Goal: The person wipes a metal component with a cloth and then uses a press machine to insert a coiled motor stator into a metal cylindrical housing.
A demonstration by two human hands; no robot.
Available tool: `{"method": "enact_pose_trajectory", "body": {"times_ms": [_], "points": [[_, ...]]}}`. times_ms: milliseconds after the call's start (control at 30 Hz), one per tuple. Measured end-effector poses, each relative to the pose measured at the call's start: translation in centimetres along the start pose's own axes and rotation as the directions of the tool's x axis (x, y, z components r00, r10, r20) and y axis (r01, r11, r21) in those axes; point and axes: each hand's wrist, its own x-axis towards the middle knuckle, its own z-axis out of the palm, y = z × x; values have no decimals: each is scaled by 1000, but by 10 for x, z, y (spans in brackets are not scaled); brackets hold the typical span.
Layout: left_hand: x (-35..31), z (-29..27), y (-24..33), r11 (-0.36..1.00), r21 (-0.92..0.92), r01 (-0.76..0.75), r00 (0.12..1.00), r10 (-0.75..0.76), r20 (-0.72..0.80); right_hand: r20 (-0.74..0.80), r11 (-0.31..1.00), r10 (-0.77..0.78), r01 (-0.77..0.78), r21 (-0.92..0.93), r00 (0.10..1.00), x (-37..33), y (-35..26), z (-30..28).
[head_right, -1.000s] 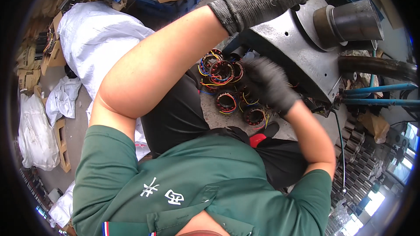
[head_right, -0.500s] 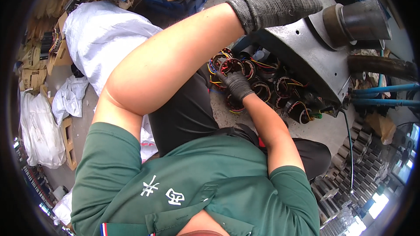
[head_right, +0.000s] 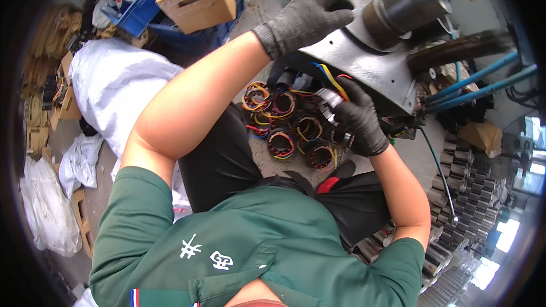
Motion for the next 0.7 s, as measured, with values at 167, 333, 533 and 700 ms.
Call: {"method": "enact_pose_trajectory", "body": {"times_ms": [167,333,533,700], "points": [[-5,34,10,987,16,-159,980,156,121,-336,742,-23,242,625,941,-24,-16,-58],[-25,79,23,929,-260,262,905,-143,401,-556,556,-38,480,679,830,-37,-33,-71],[-50,132,57,676,-563,475,811,-88,578,-500,356,14,463,812,866,-47,-4,-109],[-45,140,73,666,-612,427,859,-88,503,-372,274,-213,420,865,904,-43,25,-133]]}}
